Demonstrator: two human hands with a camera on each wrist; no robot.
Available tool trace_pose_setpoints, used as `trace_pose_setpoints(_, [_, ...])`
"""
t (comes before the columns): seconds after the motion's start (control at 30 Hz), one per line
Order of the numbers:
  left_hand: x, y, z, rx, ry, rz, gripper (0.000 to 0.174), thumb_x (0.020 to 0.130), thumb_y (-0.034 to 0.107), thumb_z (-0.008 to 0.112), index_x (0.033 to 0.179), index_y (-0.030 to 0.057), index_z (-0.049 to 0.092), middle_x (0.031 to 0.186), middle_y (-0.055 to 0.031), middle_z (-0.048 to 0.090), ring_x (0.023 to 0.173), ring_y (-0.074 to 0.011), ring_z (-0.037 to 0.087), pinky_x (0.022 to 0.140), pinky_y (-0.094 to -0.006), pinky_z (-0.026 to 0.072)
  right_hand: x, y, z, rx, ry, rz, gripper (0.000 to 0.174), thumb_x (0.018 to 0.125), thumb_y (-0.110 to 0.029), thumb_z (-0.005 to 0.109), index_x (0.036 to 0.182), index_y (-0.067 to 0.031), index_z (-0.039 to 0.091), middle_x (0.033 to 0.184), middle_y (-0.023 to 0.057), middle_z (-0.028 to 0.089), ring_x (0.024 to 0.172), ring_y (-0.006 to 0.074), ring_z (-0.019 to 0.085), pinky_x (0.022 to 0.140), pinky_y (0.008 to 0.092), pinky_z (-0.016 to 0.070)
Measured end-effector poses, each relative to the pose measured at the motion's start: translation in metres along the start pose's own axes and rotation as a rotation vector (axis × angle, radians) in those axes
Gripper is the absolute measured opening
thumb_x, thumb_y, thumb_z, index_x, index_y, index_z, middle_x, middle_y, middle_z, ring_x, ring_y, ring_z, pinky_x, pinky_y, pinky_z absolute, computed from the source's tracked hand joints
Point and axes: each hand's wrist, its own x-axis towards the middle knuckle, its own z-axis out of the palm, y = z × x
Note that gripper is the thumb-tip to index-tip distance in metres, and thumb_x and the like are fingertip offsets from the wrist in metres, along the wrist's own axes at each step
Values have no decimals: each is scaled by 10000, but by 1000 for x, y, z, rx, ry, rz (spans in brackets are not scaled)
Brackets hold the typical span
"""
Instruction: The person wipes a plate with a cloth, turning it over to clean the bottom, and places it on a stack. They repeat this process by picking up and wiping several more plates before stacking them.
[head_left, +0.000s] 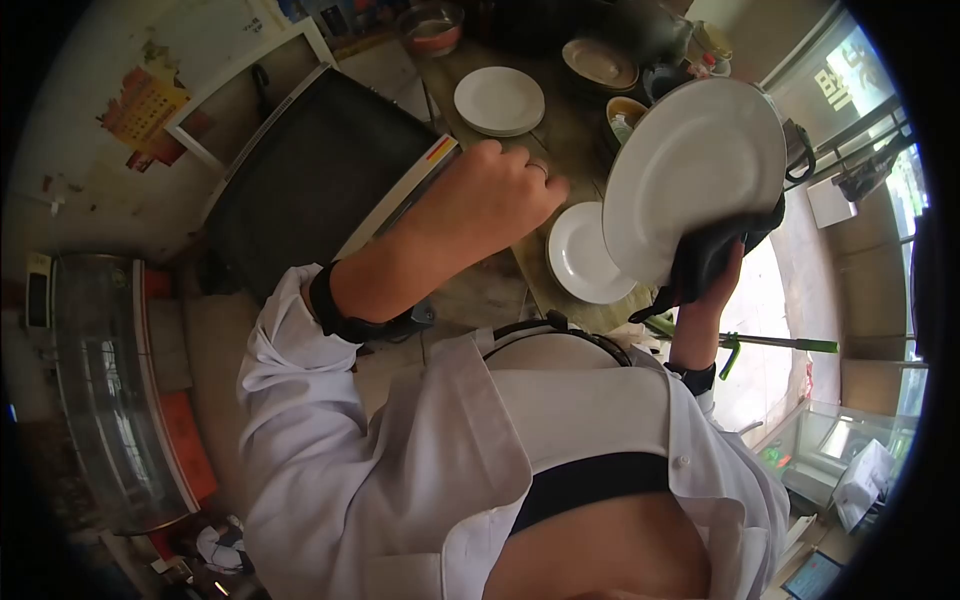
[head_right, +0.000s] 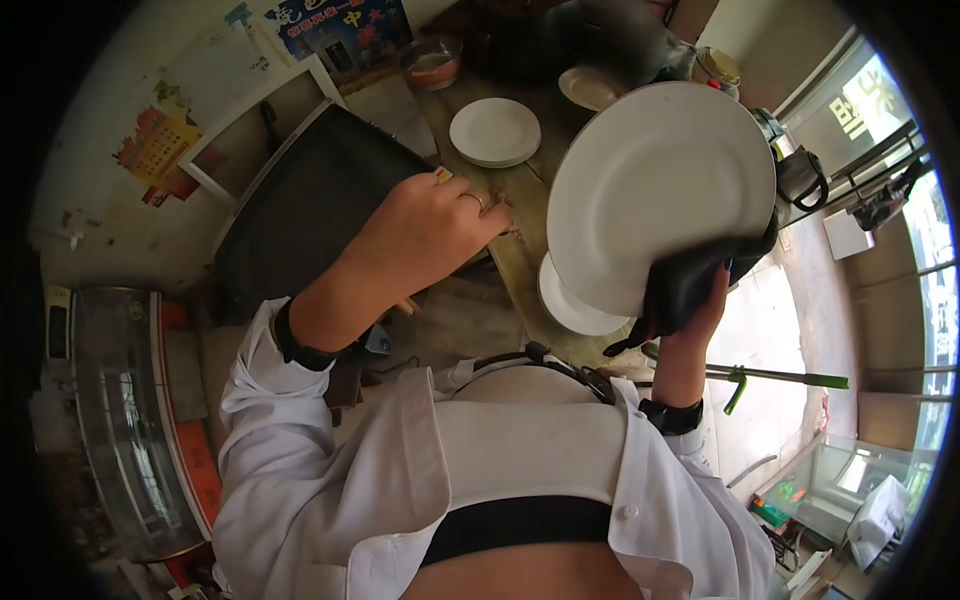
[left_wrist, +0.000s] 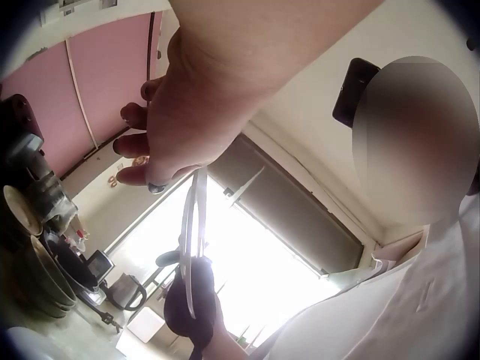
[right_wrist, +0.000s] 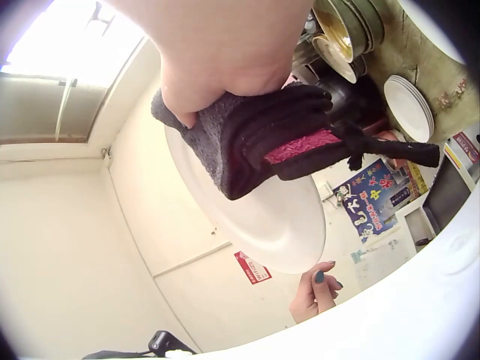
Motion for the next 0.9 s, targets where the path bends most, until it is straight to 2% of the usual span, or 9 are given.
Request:
trace_pose_setpoints(0.17, [4,-18,-12,-57,28,-47,111,677,165,549,777,118,557,649,-12,532,653,-140,542,604,-251,440,-8,0,10,8,24,22,368,822,-274,418,1103,-38,414,1048,105,505,933,236,507,824,362,404])
trace_pose_setpoints(0.23, [8,-33,-8,-678,440,-226,239,750,219,505,959,105,530,795,-59,567,758,-162,547,686,-247,427,-8,1,11,24,29,28,347,817,-259,441,1081,-35,433,1020,103,520,913,230,519,803,356,421])
trace_pose_setpoints(0.27, [5,-39,-7,-1310,403,-360,379,820,299,427,1111,57,431,983,-96,538,894,-170,517,762,-263,397,-5,2,8,-64,61,23,326,811,-244,459,1061,-36,445,987,99,533,876,226,536,766,346,443])
trace_pose_setpoints(0.3, [7,-36,-2,-1327,396,-339,379,820,299,427,1111,57,431,983,-96,538,894,-170,517,762,-263,397,-3,1,6,-153,96,17,305,804,-229,476,1041,-37,457,955,96,546,839,221,552,728,336,465])
trace_pose_setpoints(0.37, [7,-21,13,-2213,355,-418,440,820,316,453,1152,36,382,999,-82,526,878,-119,510,722,-233,411,-12,0,46,-380,235,-38,288,755,-172,565,989,-27,482,873,83,557,748,169,568,616,281,485])
trace_pose_setpoints(0.43, [0,-10,24,-2174,206,-512,478,815,322,464,1148,-9,374,1054,-90,494,930,-152,494,772,-253,399,-11,3,53,-435,-16,-53,259,739,-148,587,946,-11,509,833,73,568,715,136,565,605,258,473])
trace_pose_setpoints(0.53, [-4,0,29,-2264,288,-676,495,801,320,493,1132,-30,380,1056,-107,492,940,-177,490,784,-286,399,-20,0,86,-577,-116,-26,230,742,-149,587,891,18,535,779,57,585,656,123,567,587,229,462])
trace_pose_setpoints(0.8, [-19,13,43,-2141,633,-1007,518,781,332,522,1116,-40,387,1071,-130,474,976,-220,471,815,-327,385,-20,10,104,-526,-152,126,283,740,-178,597,925,22,521,818,74,581,695,127,568,613,232,465])
trace_pose_setpoints(0.9, [-19,17,39,-2174,702,-971,560,788,361,496,1181,4,319,1147,-116,411,1042,-227,417,846,-343,359,-30,34,101,-336,-61,89,306,753,-202,583,957,11,502,847,79,568,740,152,559,652,254,463])
